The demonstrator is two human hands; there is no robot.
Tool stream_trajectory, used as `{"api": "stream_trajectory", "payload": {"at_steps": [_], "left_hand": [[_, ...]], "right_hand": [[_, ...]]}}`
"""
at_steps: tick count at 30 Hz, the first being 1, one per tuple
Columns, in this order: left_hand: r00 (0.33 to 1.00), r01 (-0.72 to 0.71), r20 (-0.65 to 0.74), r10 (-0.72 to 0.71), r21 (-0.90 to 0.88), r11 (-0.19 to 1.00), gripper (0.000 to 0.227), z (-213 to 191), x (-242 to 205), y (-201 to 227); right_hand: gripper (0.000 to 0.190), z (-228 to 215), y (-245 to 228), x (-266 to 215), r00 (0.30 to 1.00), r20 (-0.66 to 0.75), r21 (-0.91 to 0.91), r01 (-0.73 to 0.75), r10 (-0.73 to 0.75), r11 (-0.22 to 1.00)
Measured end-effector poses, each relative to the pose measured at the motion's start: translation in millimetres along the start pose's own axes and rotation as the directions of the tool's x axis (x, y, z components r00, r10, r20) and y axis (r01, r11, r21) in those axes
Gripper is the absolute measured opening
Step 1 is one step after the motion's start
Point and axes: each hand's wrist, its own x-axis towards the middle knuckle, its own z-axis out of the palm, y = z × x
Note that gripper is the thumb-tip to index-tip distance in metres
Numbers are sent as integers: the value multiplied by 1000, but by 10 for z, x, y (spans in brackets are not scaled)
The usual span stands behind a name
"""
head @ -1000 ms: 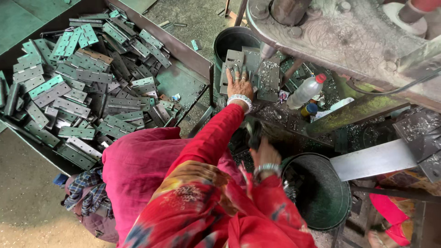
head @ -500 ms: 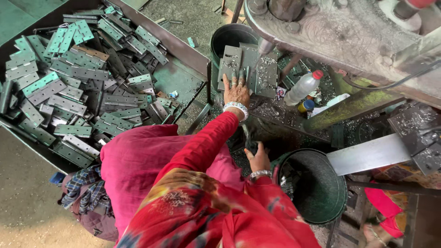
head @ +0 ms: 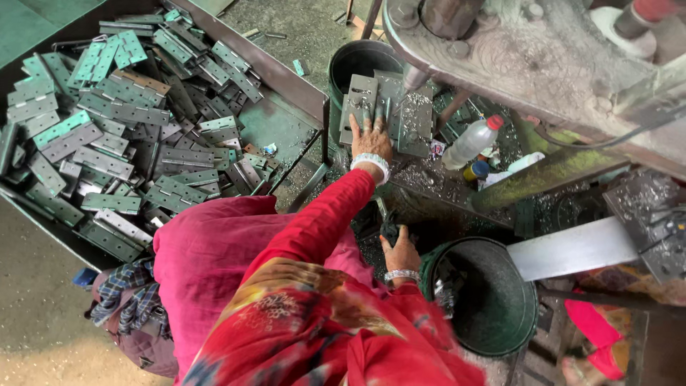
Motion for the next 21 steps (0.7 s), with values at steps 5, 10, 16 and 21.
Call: {"api": "stream_trajectory", "payload": {"at_steps": [5,10,16,21], "left_hand": [[961,-84,268,72,33,996,51,-131,79,-117],[966,-21,260,5,61,998,48,-204,288,-135],[977,-41,213,30,47,998,55,-195,167,-157],[955,-21,297,1,67,998,53,-179,354,-111]], "right_hand": [[68,-263,15,420,991,67,-111,124,-117,986],[69,-271,-50,328,996,53,-104,70,-65,992],[68,-6,-61,16,1000,-1,-37,24,-24,999],[61,-559,-165,388,986,72,-240,167,-154,956]]}}
